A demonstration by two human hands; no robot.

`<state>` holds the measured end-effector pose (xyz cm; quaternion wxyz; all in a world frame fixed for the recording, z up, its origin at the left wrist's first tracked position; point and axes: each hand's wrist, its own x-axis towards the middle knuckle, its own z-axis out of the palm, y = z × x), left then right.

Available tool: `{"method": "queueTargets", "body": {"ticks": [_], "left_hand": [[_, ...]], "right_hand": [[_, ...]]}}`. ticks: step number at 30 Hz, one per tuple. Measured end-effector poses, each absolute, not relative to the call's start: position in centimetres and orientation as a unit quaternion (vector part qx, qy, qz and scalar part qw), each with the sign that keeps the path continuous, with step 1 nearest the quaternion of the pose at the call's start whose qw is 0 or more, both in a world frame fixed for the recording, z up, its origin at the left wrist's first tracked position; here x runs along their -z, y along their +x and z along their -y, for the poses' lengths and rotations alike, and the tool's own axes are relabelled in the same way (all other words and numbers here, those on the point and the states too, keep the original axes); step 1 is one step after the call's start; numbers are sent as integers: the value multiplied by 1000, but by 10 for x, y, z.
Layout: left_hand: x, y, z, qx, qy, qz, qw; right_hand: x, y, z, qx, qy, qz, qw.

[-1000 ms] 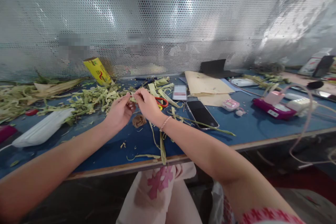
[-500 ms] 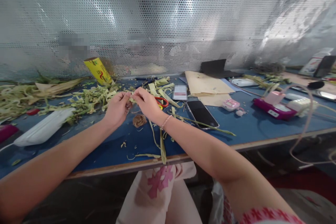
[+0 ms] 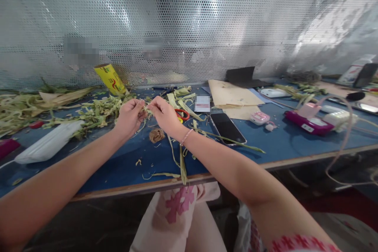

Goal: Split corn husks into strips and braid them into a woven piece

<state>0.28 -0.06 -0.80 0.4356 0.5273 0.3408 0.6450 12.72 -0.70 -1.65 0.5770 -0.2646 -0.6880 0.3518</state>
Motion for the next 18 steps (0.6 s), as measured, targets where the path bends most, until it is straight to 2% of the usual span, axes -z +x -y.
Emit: {"method": "queueTargets", "body": {"ticks": [6,14,18], "left_hand": [[7,4,3,-650,532,-319,440],[5,10,6,-672,510,-330,423],[9,5,4,-664,543,-328,395]], "right_hand": [[19,126,-1,-389,-262,650,599],[16,125,8,-328,-258,670,614],[14,126,10,-343,-258,672,603]]}}
